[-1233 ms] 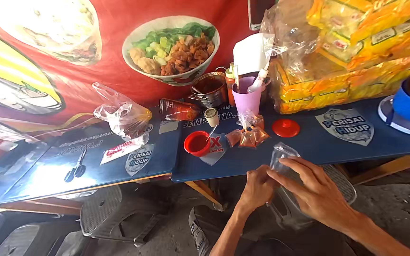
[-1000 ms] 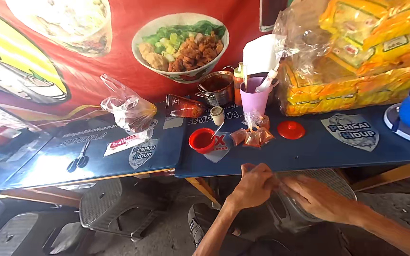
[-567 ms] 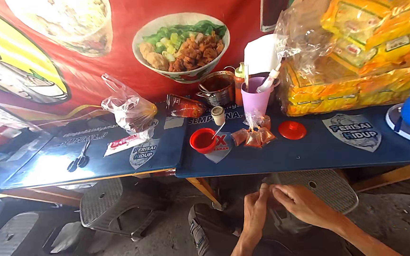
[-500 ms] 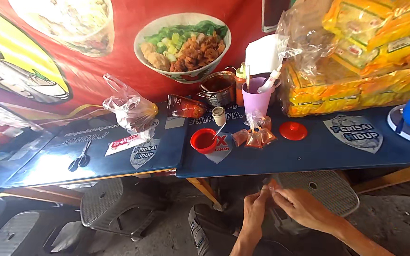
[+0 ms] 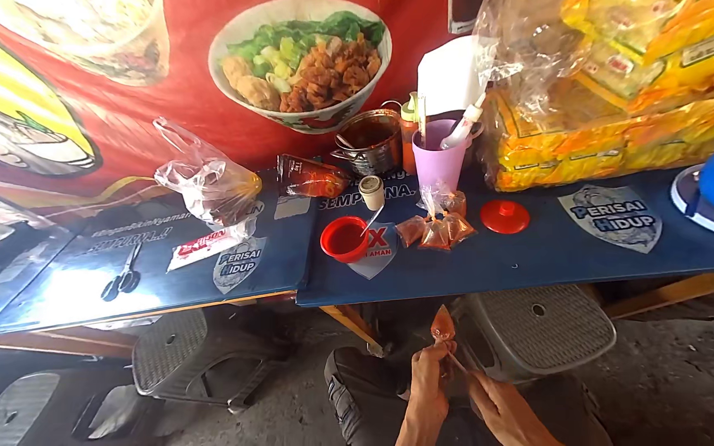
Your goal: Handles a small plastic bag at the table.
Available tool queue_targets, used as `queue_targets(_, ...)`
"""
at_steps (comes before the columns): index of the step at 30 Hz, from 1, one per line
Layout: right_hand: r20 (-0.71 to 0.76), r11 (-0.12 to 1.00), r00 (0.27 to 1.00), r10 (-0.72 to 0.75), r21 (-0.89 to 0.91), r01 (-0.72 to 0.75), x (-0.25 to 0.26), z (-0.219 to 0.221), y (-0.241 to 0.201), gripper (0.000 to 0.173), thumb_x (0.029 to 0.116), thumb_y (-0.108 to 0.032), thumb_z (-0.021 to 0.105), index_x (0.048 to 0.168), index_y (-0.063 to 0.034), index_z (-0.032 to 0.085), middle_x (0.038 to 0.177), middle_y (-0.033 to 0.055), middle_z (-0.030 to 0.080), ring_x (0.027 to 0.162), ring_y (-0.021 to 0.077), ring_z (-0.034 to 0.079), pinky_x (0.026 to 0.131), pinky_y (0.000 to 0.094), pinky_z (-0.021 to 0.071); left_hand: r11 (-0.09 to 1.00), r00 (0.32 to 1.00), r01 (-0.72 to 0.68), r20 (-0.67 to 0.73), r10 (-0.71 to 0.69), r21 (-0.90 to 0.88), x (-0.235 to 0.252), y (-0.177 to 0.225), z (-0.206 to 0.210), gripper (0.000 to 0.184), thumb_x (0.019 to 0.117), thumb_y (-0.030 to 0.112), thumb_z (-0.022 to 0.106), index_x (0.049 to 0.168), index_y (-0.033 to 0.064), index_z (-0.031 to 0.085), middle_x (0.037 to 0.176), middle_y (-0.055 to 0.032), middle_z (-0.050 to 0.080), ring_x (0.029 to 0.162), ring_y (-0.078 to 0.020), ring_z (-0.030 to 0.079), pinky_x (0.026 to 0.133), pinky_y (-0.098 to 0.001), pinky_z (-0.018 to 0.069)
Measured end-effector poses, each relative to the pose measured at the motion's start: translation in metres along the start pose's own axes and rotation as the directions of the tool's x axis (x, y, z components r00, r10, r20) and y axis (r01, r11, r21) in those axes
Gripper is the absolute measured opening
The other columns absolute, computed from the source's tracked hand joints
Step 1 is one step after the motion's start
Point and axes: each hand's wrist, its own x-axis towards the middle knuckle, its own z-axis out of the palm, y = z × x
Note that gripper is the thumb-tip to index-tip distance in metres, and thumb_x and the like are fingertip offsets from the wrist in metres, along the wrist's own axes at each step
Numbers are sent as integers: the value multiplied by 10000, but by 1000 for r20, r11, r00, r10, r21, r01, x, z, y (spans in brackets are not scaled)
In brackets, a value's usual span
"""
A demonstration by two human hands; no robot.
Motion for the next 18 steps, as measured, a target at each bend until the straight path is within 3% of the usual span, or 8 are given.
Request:
queue_targets(3,-23,970,999,33,244,-26,9,-7,16,380,1074,-213,369,970,2,665,717,46,629,640,148,610,650,364,530,999,999,-35,-37,34,-4,0,1,-1,280,1072,114,481,862,24,643,715,-33,631,514,-52,506,472,-175,414)
queue_targets(7,-192,922,981,42,386,36,29,-16,26,294,1052,-161,472,1052,7,713,749,29,698,620,103,663,623,291,586,983,986,-164,-21,166,84,-10,0,4,295,1068,84,489,837,10,657,674,-1,626,474,-3,425,445,-153,339)
queue_targets(9,-322,946,946,-29,298,130,34,-11,27,210,1014,-158,551,1099,-9,672,756,27,706,601,94,672,587,270,587,971,977,-206,-30,211,119,-13,-1,5,304,1073,93,496,831,3,658,677,1,633,479,4,425,449,-154,335)
queue_targets(12,-455,966,866,-206,46,254,31,6,36,219,955,-177,603,1049,-27,732,772,43,736,616,121,697,584,317,601,942,954,-285,-44,297,179,-14,1,4,323,1068,94,509,795,9,658,693,-5,659,537,-1,496,497,-160,375)
queue_targets(15,-386,946,864,-322,-84,314,12,22,33,201,942,-157,626,1000,-30,770,778,72,747,656,174,722,641,359,616,914,934,-342,-25,355,218,-12,5,-2,314,1061,82,521,782,8,644,712,-22,683,645,-42,607,614,-192,473)
queue_targets(18,-273,949,909,-315,-118,294,-7,20,16,214,960,-129,619,1011,11,773,833,130,755,766,270,741,771,431,610,903,933,-342,-15,358,261,-6,4,-9,313,1054,75,528,765,13,631,676,-7,647,621,-40,587,614,-191,476)
